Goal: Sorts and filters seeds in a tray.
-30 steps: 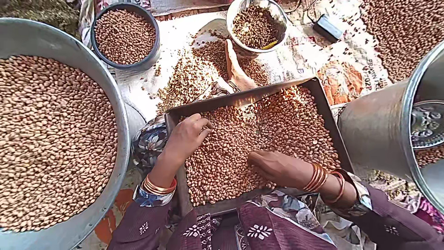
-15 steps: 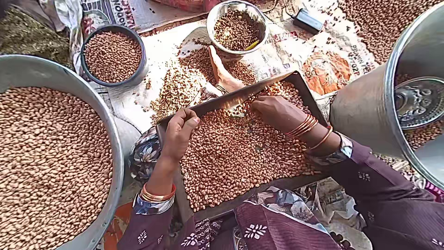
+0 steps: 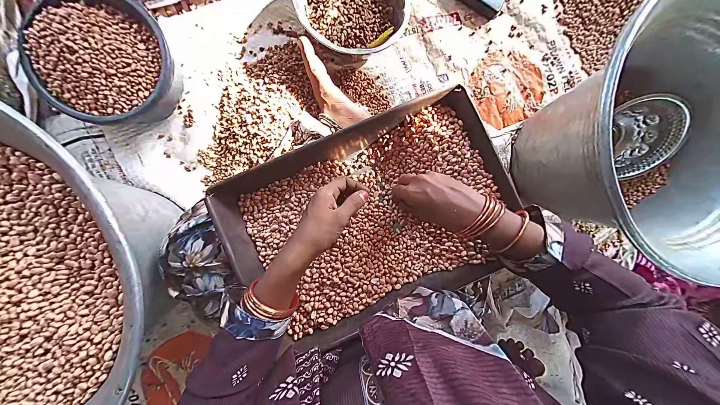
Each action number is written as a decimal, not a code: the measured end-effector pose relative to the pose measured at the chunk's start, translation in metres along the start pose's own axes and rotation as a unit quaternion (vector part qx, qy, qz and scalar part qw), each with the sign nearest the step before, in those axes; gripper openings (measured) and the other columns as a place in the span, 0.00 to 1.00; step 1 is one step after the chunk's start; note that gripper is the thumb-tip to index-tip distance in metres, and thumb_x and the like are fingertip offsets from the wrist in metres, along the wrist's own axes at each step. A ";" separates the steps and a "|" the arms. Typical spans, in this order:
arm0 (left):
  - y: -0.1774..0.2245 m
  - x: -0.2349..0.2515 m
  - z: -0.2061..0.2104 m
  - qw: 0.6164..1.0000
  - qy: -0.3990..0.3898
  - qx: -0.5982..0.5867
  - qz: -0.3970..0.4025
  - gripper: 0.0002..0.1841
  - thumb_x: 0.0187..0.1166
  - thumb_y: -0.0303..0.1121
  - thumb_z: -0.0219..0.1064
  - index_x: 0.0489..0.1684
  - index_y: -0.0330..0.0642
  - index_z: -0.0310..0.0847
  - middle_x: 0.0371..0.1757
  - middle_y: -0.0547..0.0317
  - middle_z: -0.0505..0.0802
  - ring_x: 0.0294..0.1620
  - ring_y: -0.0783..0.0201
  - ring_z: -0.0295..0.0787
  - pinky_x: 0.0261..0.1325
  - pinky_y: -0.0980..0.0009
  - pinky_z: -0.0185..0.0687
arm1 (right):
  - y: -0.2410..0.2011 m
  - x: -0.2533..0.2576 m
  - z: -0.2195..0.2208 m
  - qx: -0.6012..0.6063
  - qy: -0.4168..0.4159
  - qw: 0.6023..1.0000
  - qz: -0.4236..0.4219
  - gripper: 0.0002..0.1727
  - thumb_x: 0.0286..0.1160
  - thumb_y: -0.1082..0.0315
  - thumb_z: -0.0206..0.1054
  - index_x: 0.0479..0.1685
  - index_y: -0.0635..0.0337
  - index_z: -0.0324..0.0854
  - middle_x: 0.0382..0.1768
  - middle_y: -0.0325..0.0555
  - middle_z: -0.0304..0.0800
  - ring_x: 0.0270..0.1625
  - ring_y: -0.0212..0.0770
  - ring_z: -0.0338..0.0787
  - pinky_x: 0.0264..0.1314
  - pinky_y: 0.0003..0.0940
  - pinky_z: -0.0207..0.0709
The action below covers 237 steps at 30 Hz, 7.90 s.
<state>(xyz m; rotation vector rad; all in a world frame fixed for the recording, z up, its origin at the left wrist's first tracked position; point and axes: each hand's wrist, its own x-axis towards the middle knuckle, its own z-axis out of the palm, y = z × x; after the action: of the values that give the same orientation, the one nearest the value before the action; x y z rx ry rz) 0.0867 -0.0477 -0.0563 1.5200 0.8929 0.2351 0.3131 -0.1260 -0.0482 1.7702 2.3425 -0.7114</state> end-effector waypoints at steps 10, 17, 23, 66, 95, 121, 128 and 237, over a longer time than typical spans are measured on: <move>0.000 -0.004 0.017 0.982 -0.104 -0.153 -0.025 0.17 0.94 0.34 0.43 0.50 0.44 0.81 0.35 0.65 0.87 0.29 0.75 0.84 0.34 0.80 0.83 | -0.026 -0.020 -0.043 0.036 0.209 0.972 -0.098 0.12 0.90 0.66 0.57 0.49 0.61 0.85 0.35 0.48 0.87 0.29 0.45 0.88 0.26 0.39 0.79; 0.001 -0.015 -0.006 0.975 -0.027 -0.219 -0.010 0.14 0.92 0.33 0.48 0.45 0.48 0.84 0.22 0.71 0.77 0.14 0.81 0.65 0.17 0.89 0.60 | -0.040 -0.026 0.000 -0.014 -0.054 0.975 0.215 0.19 0.88 0.61 0.61 0.64 0.68 0.74 0.41 0.61 0.84 0.33 0.60 0.90 0.31 0.54 0.83; 0.003 -0.027 -0.032 0.958 0.063 -0.281 -0.011 0.14 0.94 0.37 0.48 0.49 0.51 0.83 0.28 0.72 0.82 0.19 0.82 0.74 0.23 0.90 0.72 | -0.057 -0.024 -0.001 0.185 0.085 0.979 -0.008 0.19 0.88 0.67 0.55 0.74 0.55 0.74 0.56 0.49 0.84 0.30 0.41 0.88 0.28 0.40 0.85; -0.039 -0.110 -0.076 0.904 0.031 0.423 0.053 0.08 0.81 0.36 0.67 0.42 0.43 0.90 0.35 0.57 0.87 0.30 0.58 0.85 0.32 0.55 0.81 | -0.078 -0.035 0.036 0.144 0.000 0.961 -0.235 0.09 0.82 0.71 0.62 0.37 0.61 0.86 0.32 0.49 0.87 0.35 0.47 0.90 0.35 0.38 0.84; -0.048 -0.149 -0.032 0.889 -0.040 0.441 0.119 0.08 0.83 0.32 0.64 0.41 0.46 0.90 0.33 0.57 0.87 0.32 0.57 0.89 0.30 0.62 0.84 | -0.090 -0.026 0.034 0.080 -0.051 0.974 -0.207 0.07 0.77 0.74 0.61 0.34 0.63 0.83 0.33 0.52 0.84 0.35 0.51 0.89 0.33 0.42 0.84; -0.048 -0.111 -0.023 0.996 -0.003 -0.071 0.054 0.17 0.83 0.32 0.43 0.41 0.46 0.82 0.31 0.69 0.86 0.27 0.78 0.81 0.32 0.82 0.80 | -0.124 -0.016 -0.008 0.080 0.178 0.949 -0.249 0.10 0.85 0.72 0.58 0.47 0.58 0.86 0.41 0.49 0.90 0.39 0.45 0.90 0.32 0.32 0.81; -0.028 -0.097 -0.033 0.991 -0.068 -0.102 -0.053 0.16 0.91 0.32 0.49 0.37 0.46 0.85 0.20 0.76 0.78 0.17 0.85 0.67 0.21 0.88 0.62 | -0.039 0.013 -0.071 -0.041 0.200 0.979 0.023 0.15 0.91 0.64 0.52 0.56 0.61 0.83 0.40 0.62 0.87 0.35 0.67 0.89 0.30 0.62 0.77; -0.022 -0.044 -0.014 0.966 -0.070 0.189 0.160 0.07 0.76 0.36 0.68 0.45 0.50 0.91 0.35 0.71 0.82 0.27 0.81 0.72 0.28 0.87 0.67 | -0.031 -0.069 0.047 -0.024 0.098 0.988 -0.117 0.07 0.75 0.79 0.63 0.37 0.63 0.87 0.36 0.53 0.85 0.35 0.53 0.88 0.28 0.43 0.80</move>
<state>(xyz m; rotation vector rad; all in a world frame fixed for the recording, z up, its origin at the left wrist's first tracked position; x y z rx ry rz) 0.0399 -0.0676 -0.0586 2.0135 0.5963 0.1941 0.2966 -0.2128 -0.0550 1.6300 2.7057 -0.5235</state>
